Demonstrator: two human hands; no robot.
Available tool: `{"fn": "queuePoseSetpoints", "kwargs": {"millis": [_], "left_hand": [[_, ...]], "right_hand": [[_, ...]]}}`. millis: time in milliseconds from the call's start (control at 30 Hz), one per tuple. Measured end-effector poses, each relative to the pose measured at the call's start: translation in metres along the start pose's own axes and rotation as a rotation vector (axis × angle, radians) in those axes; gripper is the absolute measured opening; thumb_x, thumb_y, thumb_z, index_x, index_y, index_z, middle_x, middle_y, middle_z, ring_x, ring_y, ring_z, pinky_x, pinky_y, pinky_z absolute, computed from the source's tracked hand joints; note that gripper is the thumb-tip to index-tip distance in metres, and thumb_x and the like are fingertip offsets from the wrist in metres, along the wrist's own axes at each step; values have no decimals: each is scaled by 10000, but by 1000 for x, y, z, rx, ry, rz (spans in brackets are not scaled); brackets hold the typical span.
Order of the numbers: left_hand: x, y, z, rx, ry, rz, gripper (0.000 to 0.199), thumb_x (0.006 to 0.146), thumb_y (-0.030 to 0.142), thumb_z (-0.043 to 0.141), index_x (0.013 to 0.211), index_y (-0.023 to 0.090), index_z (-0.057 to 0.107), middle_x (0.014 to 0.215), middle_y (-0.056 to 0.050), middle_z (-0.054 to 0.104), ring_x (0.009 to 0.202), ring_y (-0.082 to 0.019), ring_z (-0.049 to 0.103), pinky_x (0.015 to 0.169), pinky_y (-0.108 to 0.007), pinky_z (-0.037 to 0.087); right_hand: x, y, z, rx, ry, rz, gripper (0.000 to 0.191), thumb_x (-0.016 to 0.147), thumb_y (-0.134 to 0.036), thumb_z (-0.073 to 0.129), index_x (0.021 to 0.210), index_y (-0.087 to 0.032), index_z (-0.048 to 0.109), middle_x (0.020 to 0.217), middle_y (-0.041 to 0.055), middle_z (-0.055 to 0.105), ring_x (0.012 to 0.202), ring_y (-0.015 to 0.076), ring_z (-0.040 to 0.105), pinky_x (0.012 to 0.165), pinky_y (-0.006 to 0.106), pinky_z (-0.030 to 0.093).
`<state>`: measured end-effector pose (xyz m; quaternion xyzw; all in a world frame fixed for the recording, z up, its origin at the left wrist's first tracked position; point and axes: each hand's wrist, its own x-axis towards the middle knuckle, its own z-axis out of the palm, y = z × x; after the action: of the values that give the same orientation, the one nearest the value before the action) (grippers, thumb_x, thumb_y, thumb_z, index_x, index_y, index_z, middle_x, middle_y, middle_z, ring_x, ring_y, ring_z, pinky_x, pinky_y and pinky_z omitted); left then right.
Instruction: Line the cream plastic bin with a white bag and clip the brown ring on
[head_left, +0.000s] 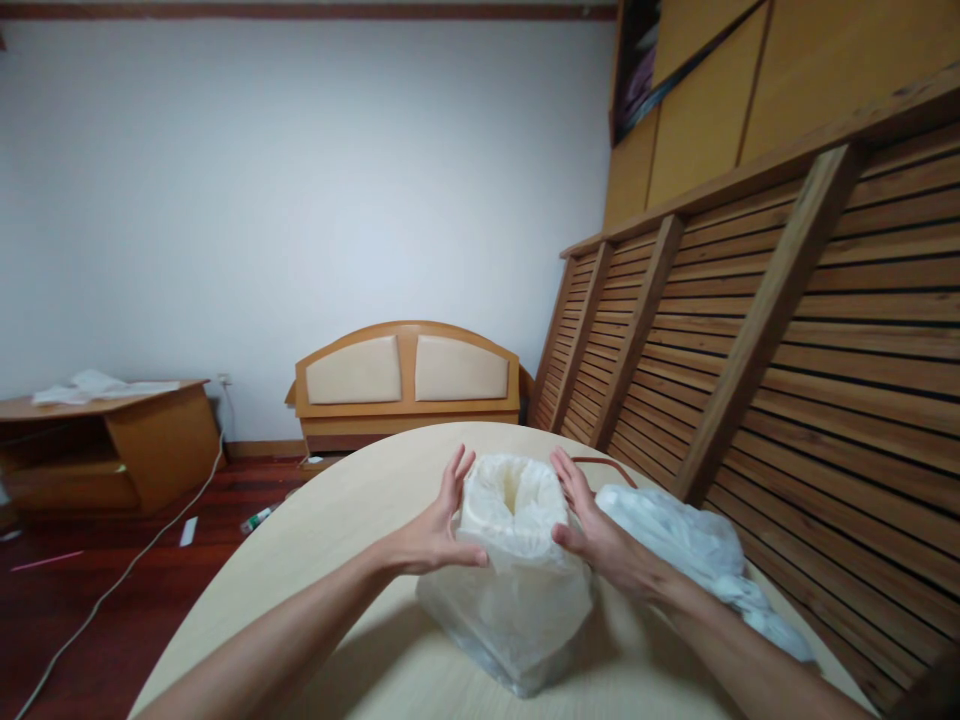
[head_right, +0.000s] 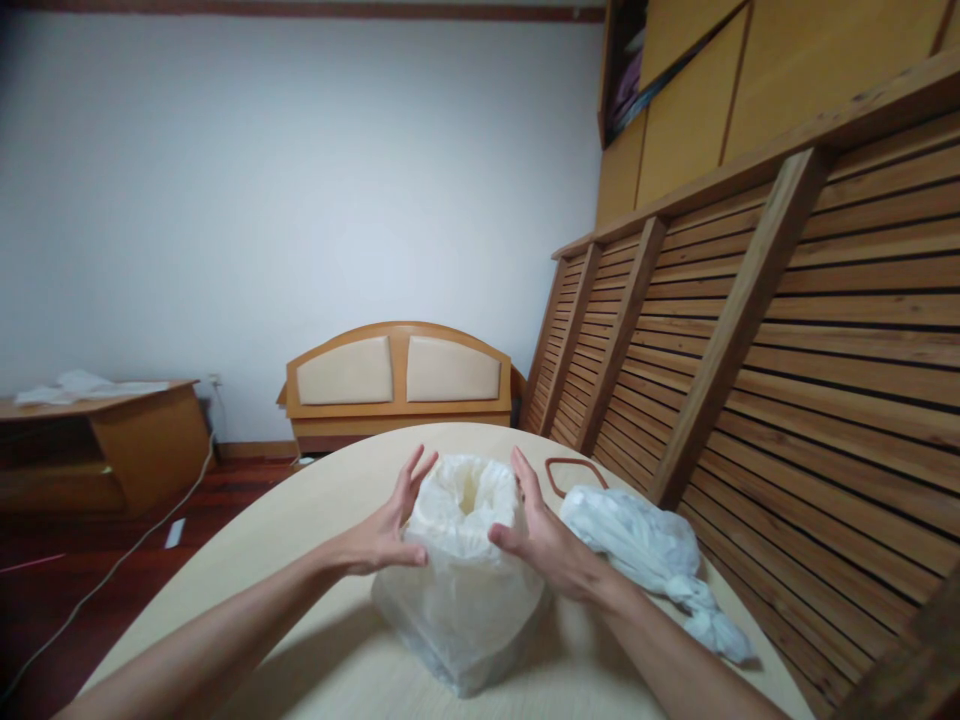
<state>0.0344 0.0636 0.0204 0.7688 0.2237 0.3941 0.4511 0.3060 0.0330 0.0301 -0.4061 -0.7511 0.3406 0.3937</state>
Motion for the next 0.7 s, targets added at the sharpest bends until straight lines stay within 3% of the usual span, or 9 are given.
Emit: {"fn": "queuePoseSetpoints", "kwargs": {"millis": [100, 200, 267, 367, 533, 633, 700], "left_hand": [[-6, -6, 14, 12, 7, -54, 1443, 664, 521, 850, 1499, 309, -307, 1650, -179, -45, 1517, -359, 105, 1207, -562, 171], [-14, -13, 23, -4, -11, -131, 1412, 738, 469, 810, 1445, 286, -399, 1646, -189, 17, 1501, -337, 189, 1215, -533, 175], [-19, -18, 24, 2, -66, -126, 1456, 710, 465, 832, 1427, 281, -422, 1648, -186, 5, 1505, -341, 169, 1220, -528, 158], [-19, -22, 16, 19, -72, -41, 1533, 606, 516, 885, 1461, 302, -369, 1651, -178, -55, 1516, -371, 83, 1221, -554, 104], [-3, -14, 2, -11, 102, 56, 1386, 629, 684, 791, 1547, 313, -178, 1646, -198, -32, 1520, -377, 46, 1200, -608, 103], [6, -6, 7, -31, 101, 31, 1406, 624, 645, 820, 1544, 299, -186, 1639, -211, -25, 1517, -380, 65, 1199, -601, 128], [7, -3, 15, -62, 74, -7, 1443, 623, 601, 844, 1528, 283, -233, 1628, -224, 14, 1503, -388, 133, 1197, -592, 157]], "right_hand": [[-1, 10, 9, 45, -35, -27, 1412, 640, -744, 738, 1553, -240, -214, 1658, 176, -75, 1527, 316, 45, 1224, 512, 102], [-4, 22, 19, 127, -74, -18, 1461, 649, -609, 820, 1508, -266, -311, 1650, 201, 53, 1498, 300, 212, 1208, 498, 181], [-7, 29, 22, 136, -82, -8, 1468, 654, -503, 857, 1502, -277, -320, 1637, 197, 133, 1480, 291, 263, 1202, 498, 197], [-9, 35, 20, 101, -81, -4, 1521, 594, -437, 904, 1514, -272, -296, 1638, 198, 111, 1490, 305, 222, 1211, 503, 160], [0, 34, 6, 46, -80, -35, 1573, 510, -607, 890, 1541, -218, -233, 1645, 223, -46, 1524, 326, 60, 1220, 525, 80], [8, 32, 6, 66, 8, -116, 1533, 534, -692, 836, 1545, -210, -210, 1642, 221, -97, 1528, 309, -33, 1218, 523, 77], [9, 30, 11, 102, 27, -110, 1513, 556, -671, 840, 1540, -231, -222, 1644, 219, -76, 1527, 312, 17, 1213, 526, 104]]}}
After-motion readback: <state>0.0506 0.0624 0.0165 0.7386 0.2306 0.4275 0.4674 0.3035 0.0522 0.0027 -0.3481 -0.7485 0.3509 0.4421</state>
